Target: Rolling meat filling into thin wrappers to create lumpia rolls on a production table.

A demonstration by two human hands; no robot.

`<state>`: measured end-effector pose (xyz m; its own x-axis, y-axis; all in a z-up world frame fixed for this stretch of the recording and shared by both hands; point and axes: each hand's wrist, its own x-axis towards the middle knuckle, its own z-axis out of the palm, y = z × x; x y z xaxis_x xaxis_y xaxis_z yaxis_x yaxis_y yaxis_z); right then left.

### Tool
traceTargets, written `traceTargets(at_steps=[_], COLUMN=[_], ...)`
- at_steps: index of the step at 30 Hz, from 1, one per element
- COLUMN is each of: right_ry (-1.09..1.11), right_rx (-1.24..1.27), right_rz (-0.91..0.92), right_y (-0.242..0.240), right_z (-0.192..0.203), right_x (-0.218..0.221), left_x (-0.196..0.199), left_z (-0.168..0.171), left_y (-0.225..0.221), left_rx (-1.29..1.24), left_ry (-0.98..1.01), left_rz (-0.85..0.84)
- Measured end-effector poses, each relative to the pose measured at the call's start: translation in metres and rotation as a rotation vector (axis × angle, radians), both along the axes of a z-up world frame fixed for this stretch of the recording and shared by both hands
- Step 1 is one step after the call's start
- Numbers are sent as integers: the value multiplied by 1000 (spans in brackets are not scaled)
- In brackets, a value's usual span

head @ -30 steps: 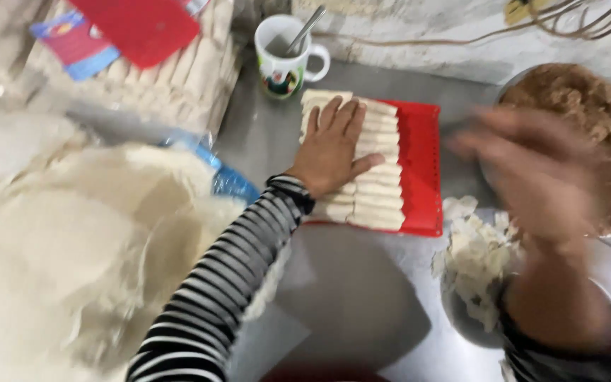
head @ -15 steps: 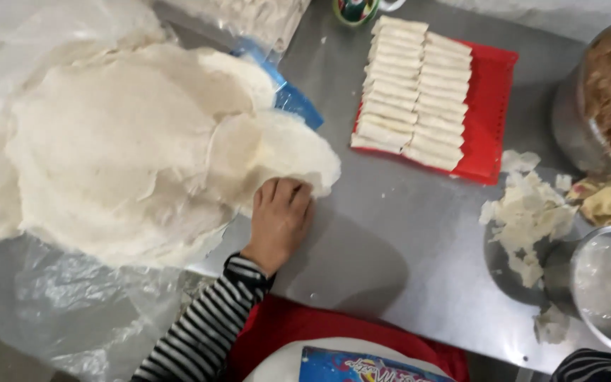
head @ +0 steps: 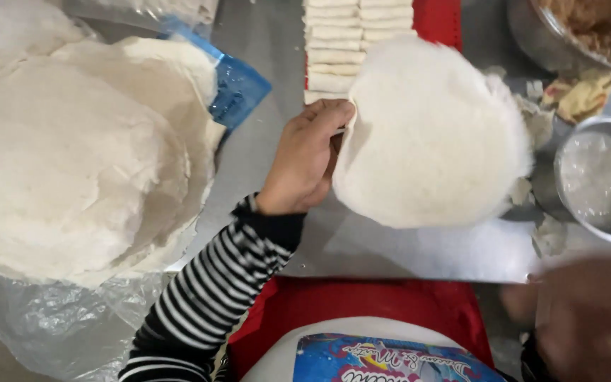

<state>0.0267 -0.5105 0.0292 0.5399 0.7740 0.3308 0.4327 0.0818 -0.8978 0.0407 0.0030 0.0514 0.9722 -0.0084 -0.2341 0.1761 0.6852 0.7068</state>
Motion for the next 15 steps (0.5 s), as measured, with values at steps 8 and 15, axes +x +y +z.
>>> traceTargets(at_steps=[8,15], right_ry=[421,726], right_rx=[6,24], right_rz=[-929,-983], right_y=[208,224], right_z=[47,7], right_x=[-89,-79], left_x=[-26,-77], left_z=[-58,-70], left_y=[12,-73], left_rx=[955,1875], left_ry=[-274,-1098], left_rz=[208,-21])
